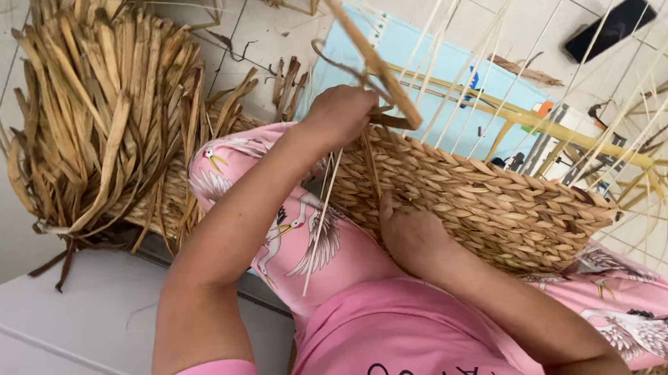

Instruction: The person weaves a basket by hand, threading long dried plant fibers through a structural grid of white and brown strips, occasionally pulling fibers from a pile nearby and tucking ends into the weave.

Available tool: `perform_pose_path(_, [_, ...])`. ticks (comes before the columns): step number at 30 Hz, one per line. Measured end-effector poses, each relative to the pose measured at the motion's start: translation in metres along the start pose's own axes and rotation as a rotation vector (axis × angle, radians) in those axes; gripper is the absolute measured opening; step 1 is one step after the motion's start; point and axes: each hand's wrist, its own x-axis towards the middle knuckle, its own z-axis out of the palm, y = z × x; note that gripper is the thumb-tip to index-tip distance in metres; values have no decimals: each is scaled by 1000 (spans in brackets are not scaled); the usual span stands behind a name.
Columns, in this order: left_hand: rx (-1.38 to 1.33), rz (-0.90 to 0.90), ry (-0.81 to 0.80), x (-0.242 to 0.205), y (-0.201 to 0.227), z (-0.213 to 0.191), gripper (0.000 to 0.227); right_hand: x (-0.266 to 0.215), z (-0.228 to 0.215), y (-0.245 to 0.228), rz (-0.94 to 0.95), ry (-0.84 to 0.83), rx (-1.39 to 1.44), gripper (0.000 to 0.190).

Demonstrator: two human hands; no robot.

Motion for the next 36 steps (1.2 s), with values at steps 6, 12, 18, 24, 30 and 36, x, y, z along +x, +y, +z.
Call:
perform_pose_path(6, [80,146,-4,7,-5,2,20,-21,25,32,156,40,464,84])
perform_pose_path(12, [14,89,14,3,2,-1,14,-50,50,73,439,669,581,98])
perform_pose_path(18, [6,60,81,0,3,0,13,-47,60,104,364,1051,708,41])
perform_pose_path(24, [-23,151,194,-16,-2,5,15,77,-1,103,224,286,1428,24])
perform_pose_path(30, [-159,40,95,-10,-13,-2,12,115,5,86,-69,883,1048,10])
perform_pose_path(36, [-60,192,75,19,-4,16,11,72,-16,85,-106,704,1114,36])
